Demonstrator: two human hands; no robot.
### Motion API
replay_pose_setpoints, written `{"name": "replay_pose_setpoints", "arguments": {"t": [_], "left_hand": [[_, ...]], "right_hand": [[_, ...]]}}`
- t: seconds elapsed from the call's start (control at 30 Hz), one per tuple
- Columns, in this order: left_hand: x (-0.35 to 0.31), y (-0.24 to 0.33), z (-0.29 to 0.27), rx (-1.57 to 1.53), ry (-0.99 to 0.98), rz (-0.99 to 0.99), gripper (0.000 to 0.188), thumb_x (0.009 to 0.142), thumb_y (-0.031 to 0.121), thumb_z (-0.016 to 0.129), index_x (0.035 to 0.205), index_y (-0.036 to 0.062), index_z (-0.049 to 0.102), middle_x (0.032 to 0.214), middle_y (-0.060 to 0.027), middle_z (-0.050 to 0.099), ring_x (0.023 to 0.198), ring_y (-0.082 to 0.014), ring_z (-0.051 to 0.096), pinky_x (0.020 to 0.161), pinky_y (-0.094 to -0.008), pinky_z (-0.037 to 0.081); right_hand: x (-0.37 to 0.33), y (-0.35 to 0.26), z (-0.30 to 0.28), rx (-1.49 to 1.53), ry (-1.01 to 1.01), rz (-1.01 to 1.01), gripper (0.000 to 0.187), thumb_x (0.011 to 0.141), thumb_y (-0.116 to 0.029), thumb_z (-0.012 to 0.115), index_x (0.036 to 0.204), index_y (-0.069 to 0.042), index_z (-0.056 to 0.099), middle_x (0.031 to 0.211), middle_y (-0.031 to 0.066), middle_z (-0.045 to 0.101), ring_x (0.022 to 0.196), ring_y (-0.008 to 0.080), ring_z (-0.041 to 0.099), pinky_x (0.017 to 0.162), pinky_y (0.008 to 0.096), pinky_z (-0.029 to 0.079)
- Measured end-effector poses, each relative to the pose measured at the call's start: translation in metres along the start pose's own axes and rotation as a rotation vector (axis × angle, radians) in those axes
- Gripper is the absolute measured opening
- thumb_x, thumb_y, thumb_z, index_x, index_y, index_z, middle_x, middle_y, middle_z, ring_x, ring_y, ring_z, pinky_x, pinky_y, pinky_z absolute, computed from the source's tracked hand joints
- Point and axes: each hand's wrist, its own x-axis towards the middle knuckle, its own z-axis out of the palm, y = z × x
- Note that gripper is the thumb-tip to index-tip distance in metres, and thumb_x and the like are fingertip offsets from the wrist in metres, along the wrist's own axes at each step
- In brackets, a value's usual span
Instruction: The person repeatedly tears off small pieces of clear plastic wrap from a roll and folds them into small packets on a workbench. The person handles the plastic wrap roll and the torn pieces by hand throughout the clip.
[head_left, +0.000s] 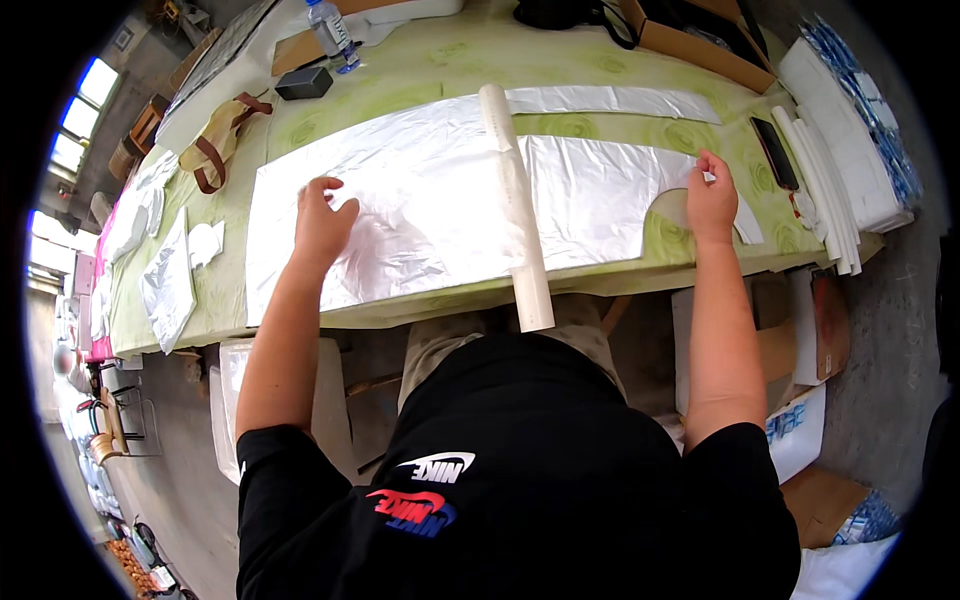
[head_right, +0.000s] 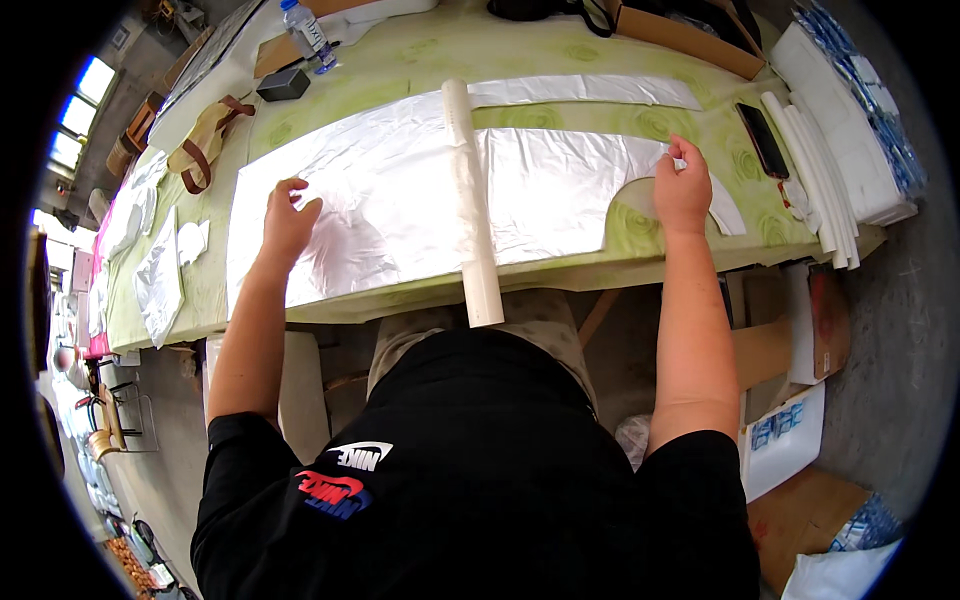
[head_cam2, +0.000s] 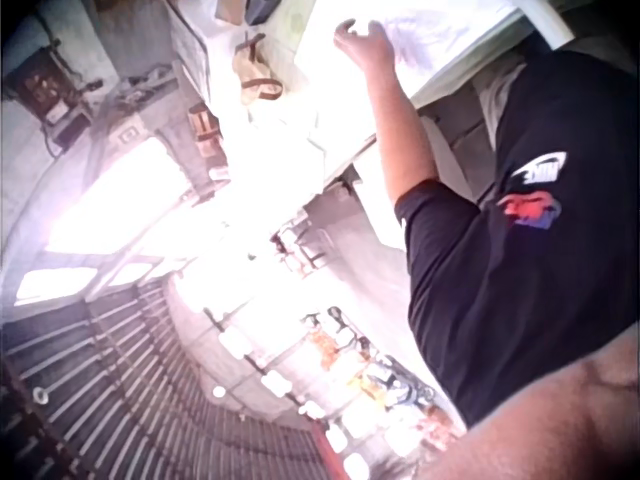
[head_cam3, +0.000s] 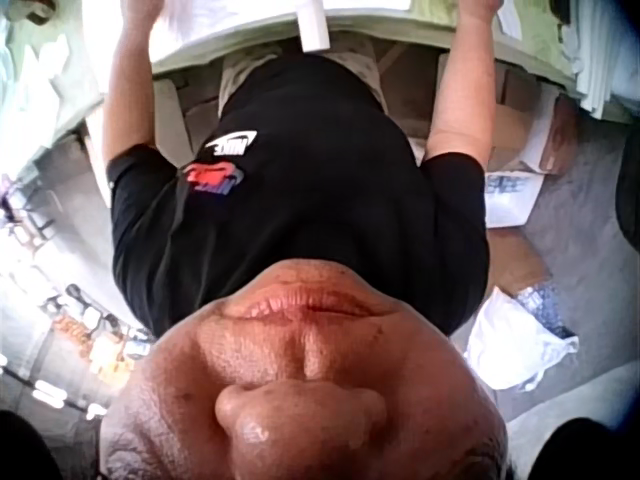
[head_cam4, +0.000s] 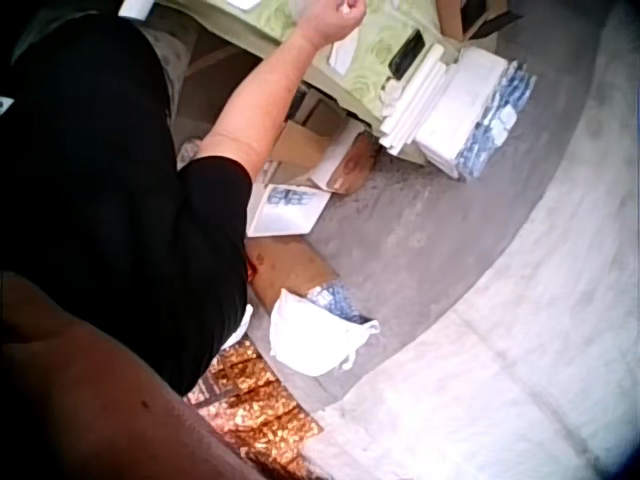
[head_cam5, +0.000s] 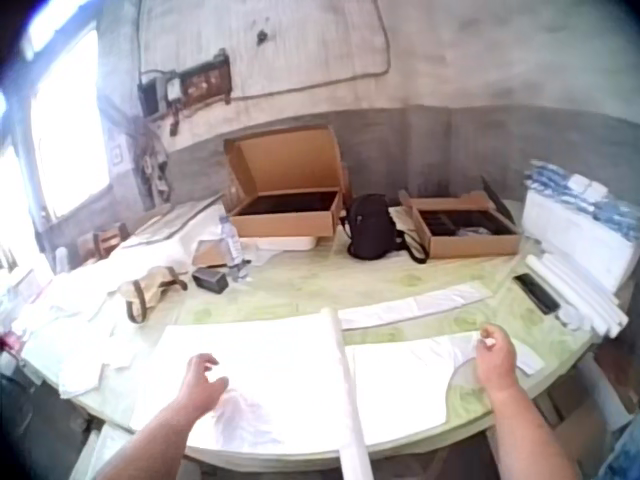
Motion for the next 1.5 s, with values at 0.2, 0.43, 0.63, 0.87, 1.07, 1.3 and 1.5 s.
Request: {"name": "replay_pose_setpoints", "arguments": {"t": [0.2,0.43,0.63,0.87,1.07,1.3,1.5], "left_hand": [[-0.03,0.086,0.048,-0.46,0.003,0.562,0.046,0.087,0.004,0.065,0.131,0.0055,0.053,0.133,-0.0155,0.058,0.127,-0.0339,0.053,0.107,-0.0422,0.043],[-0.058,0.11,0.095,-0.018,-0.357,0.409,0.07,0.094,0.023,0.058,0.156,0.0073,0.029,0.147,-0.0136,0.053,0.146,-0.035,0.035,0.122,-0.0545,0.019],[-0.064,0.111,0.088,0.075,-0.357,0.444,0.074,0.092,0.024,0.059,0.157,0.0102,0.028,0.146,-0.0144,0.054,0.147,-0.0351,0.034,0.121,-0.0589,0.017],[-0.017,0.085,0.072,-0.384,-0.299,0.595,0.054,0.089,0.01,0.061,0.143,0.0136,0.055,0.149,-0.0146,0.05,0.139,-0.0363,0.044,0.116,-0.0449,0.036],[-0.015,0.093,0.084,-0.257,-0.282,0.833,0.03,0.094,0.019,0.06,0.122,0.0109,0.068,0.137,-0.0114,0.061,0.137,-0.0378,0.046,0.115,-0.0476,0.034],[-0.026,0.079,0.059,-0.297,-0.204,0.728,0.038,0.091,0.034,0.07,0.122,0.0112,0.067,0.142,-0.0138,0.057,0.135,-0.0409,0.046,0.113,-0.0485,0.037],[-0.045,0.06,0.048,-0.224,-0.209,0.648,0.046,0.089,0.033,0.07,0.13,0.0124,0.065,0.148,-0.0158,0.051,0.136,-0.0381,0.046,0.113,-0.0487,0.037]], "right_hand": [[0.002,-0.003,-0.003,-0.03,-0.041,0.018,0.031,0.09,-0.017,0.063,0.119,-0.008,0.068,0.105,0.0058,0.07,0.082,0.0185,0.065,0.078,0.0343,0.053],[-0.055,-0.069,-0.013,0.161,-0.189,-0.347,0.031,0.087,-0.004,0.064,0.117,-0.005,0.067,0.117,0.0113,0.066,0.105,0.0262,0.063,0.093,0.0378,0.051],[-0.142,-0.162,0.012,0.469,-0.647,-0.548,0.033,0.085,-0.005,0.068,0.119,-0.006,0.066,0.134,0.0131,0.061,0.132,0.0334,0.051,0.112,0.0417,0.04],[-0.154,-0.183,0.026,0.386,-0.75,-0.631,0.035,0.082,-0.013,0.072,0.116,-0.008,0.068,0.128,0.0124,0.064,0.132,0.0403,0.048,0.113,0.0471,0.039],[-0.155,-0.201,0.026,0.395,-0.687,-0.705,0.03,0.083,-0.013,0.071,0.112,-0.006,0.068,0.119,0.0139,0.066,0.123,0.0382,0.054,0.106,0.0466,0.043],[-0.142,-0.178,0.041,0.159,-0.457,-0.62,0.037,0.083,-0.012,0.07,0.119,-0.007,0.066,0.131,0.0179,0.058,0.127,0.0412,0.049,0.11,0.0466,0.04],[-0.101,-0.196,0.131,-0.214,-0.515,-0.604,0.048,0.087,-0.033,0.068,0.135,-0.024,0.062,0.158,0.0197,0.03,0.148,0.0466,0.021,0.117,0.0666,0.019]]}}
